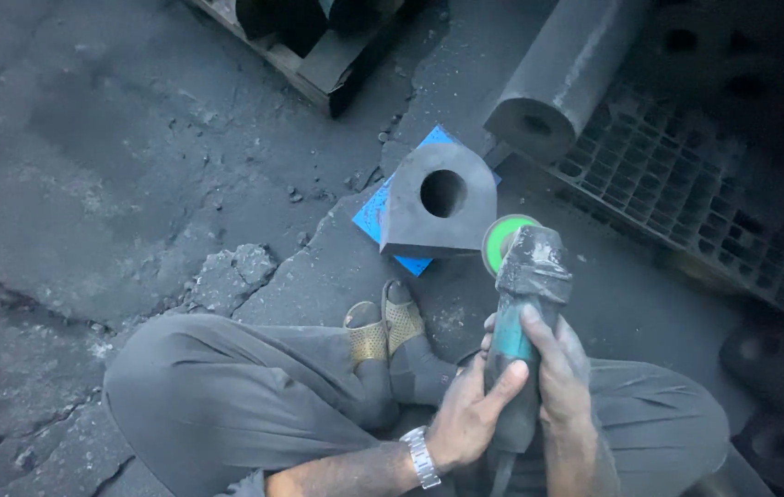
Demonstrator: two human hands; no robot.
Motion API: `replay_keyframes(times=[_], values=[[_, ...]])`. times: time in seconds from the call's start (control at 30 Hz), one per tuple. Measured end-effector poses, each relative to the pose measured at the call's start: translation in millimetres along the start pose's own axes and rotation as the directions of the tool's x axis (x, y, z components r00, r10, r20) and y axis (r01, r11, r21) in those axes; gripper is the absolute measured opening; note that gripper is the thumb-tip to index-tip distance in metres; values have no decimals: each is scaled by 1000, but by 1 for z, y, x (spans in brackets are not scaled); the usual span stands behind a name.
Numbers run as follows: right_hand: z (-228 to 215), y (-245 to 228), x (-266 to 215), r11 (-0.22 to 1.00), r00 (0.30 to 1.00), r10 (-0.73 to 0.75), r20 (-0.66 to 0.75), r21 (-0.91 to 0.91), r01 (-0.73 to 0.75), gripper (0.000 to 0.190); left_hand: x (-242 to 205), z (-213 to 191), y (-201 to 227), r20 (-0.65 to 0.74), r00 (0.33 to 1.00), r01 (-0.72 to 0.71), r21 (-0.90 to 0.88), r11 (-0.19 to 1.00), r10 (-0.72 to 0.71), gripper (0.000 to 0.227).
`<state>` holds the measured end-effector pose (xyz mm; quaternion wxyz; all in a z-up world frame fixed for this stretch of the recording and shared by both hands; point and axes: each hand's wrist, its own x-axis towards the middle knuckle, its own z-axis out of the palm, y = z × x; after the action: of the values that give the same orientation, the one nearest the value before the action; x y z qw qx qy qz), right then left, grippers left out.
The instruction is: Using a handheld power grinder to smooth the edges of semi-circular plastic industrial components.
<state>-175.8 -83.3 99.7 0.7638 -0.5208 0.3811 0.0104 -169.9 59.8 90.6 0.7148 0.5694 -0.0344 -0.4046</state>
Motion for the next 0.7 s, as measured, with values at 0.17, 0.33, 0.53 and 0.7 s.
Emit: replay_keyframes(times=[0.17, 0.33, 0.53, 0.7], values=[[6, 9, 3, 998, 999, 6, -36, -62, -8, 36, -3, -8, 4, -23, 1000, -8, -22, 1000, 7, 69], [23, 4, 5, 989, 1000, 7, 4, -146, -7, 35, -6, -12, 0, -115, 987, -115, -53, 992, 109, 66], [21, 1, 1, 995, 996, 5, -89, -99, -14, 34, -1, -10, 1, -33, 999, -44, -163, 986, 39, 64], [24, 5, 3, 983, 1000, -25, 8, -183, 26, 32, -7, -9, -9, -113, 991, -88, -114, 990, 75, 65]])
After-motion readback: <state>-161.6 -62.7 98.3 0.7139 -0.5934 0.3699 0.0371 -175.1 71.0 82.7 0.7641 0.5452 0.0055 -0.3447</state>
